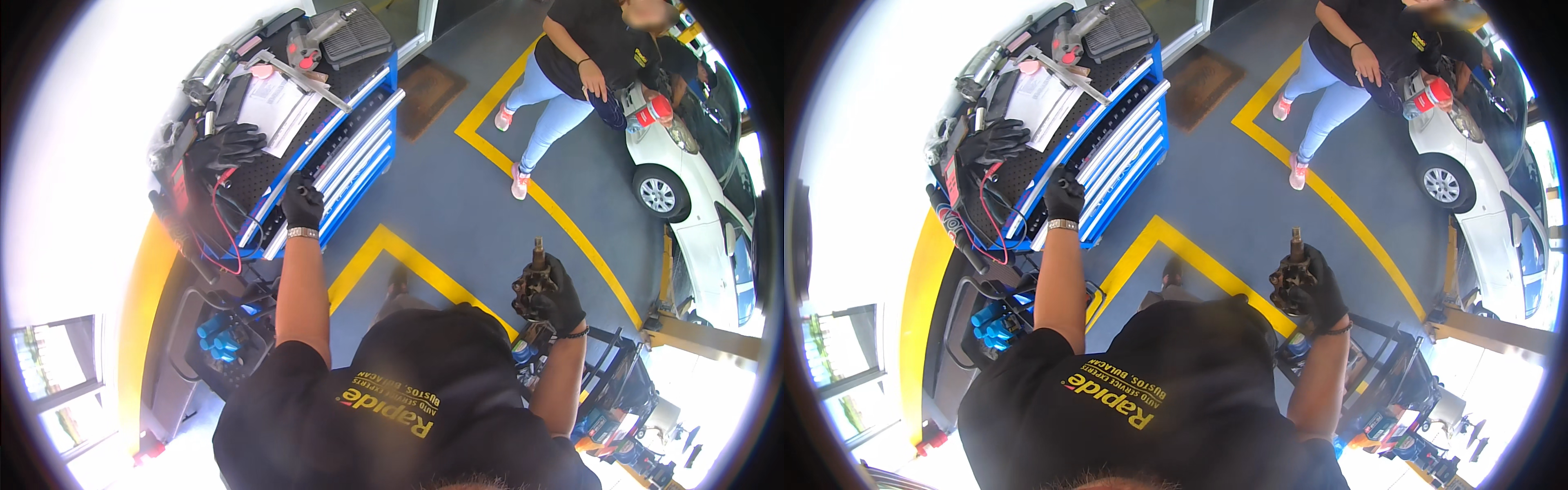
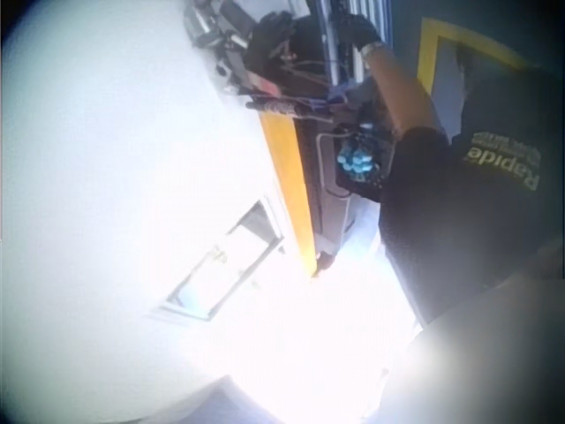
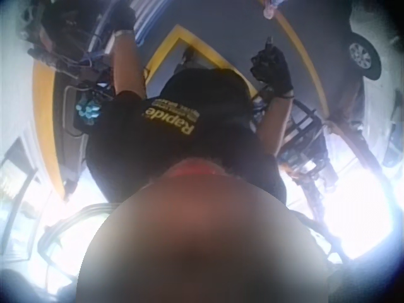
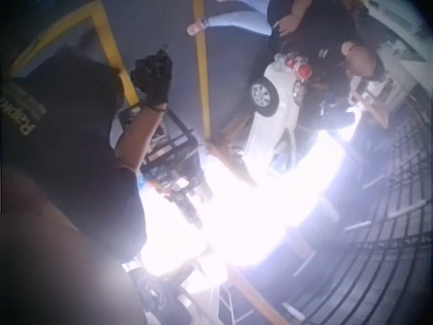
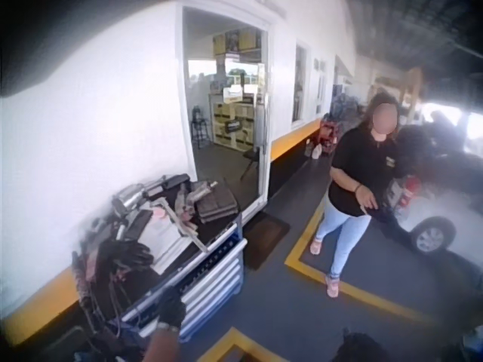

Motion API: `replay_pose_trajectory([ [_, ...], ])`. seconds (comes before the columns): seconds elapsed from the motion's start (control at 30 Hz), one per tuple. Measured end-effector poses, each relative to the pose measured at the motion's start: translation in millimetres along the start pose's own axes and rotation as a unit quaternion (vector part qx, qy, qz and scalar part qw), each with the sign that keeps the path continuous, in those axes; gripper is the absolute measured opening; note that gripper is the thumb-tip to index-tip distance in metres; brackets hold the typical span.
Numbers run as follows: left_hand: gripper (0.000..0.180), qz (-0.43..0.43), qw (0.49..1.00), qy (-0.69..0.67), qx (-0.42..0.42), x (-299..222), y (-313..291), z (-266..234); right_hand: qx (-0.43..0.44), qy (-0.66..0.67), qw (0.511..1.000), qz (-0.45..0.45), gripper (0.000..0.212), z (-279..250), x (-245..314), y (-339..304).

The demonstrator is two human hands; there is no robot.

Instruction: The person moves an oil drain cart, retrieves a spray can from a tool cart, and sprays lubricant onto the underside of a vehicle raised on a lift. The person also handles several boxed auto parts and a rag during the sequence.

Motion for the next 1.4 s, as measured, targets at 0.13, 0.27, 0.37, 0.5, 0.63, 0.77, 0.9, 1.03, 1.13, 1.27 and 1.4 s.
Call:
replay_pose_trajectory([
  [0.13, 0.033, -0.028, 0.967, -0.253, 0.006, -1.0, 3.5, 7.6, -0.009, 0.016, 1.0, -0.001, 0.082, -3.7, 0.4, -4.4],
  [0.27, 0.034, -0.028, 0.961, -0.272, 0.036, -1.5, 9.9, 6.7, -0.014, -0.089, 0.995, -0.044, 0.08, -11.8, 5.9, -4.9],
  [0.37, 0.031, -0.017, 0.969, -0.24, 0.055, -0.3, 10.3, 5.1, -0.034, -0.082, 0.996, -0.011, 0.078, -14.8, 11.7, -7.3],
  [0.5, 0.033, -0.011, 0.981, -0.194, -0.02, 10.2, -4.9, 0.5, 0.02, 0.02, 0.999, -0.029, 0.074, -5.7, 21.8, -13.1],
  [0.63, 0.035, -0.027, 0.985, -0.166, 0.04, 42.9, -41.5, 8.3, 0.034, 0.067, 0.996, -0.052, 0.074, 0.0, 18.6, -12.9],
  [0.77, 0.019, -0.132, 0.99, -0.023, -0.037, 102.4, -99.6, 22.1, 0.016, 0.056, 0.995, -0.077, 0.076, -1.9, 7.7, -10.3],
  [0.9, 0.009, -0.283, 0.954, -0.066, 0.081, 138.2, -162.4, 56.2, 0.001, 0.031, 0.993, -0.113, 0.081, 0.8, 2.8, -18.4],
  [1.03, 0.031, -0.318, 0.938, -0.062, 0.121, 119.8, -196.7, 87.4, -0.021, -0.038, 0.991, -0.127, 0.086, 10.1, 6.2, -34.6],
  [1.13, 0.031, -0.292, 0.944, -0.004, 0.157, 90.3, -190.9, 106.7, -0.047, -0.045, 0.985, -0.157, 0.088, 19.1, 10.2, -44.0],
  [1.27, 0.024, -0.201, 0.966, 0.03, 0.16, 55.6, -149.2, 121.7, -0.078, -0.052, 0.982, -0.167, 0.088, 29.0, 10.1, -56.0],
  [1.4, 0.014, -0.019, 0.924, 0.329, 0.192, 32.4, -84.8, 137.2, -0.122, -0.057, 0.978, -0.157, 0.084, 34.1, 3.2, -64.9],
])
Point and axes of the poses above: each hand's wrist, its own y-axis towards the middle knuckle, its own z-axis out of the palm, x = y × z, the point moved 3 cm from there along y, towards the middle knuckle, and after that the axes turned 4 degrees about -z, right-handed, at the moved point
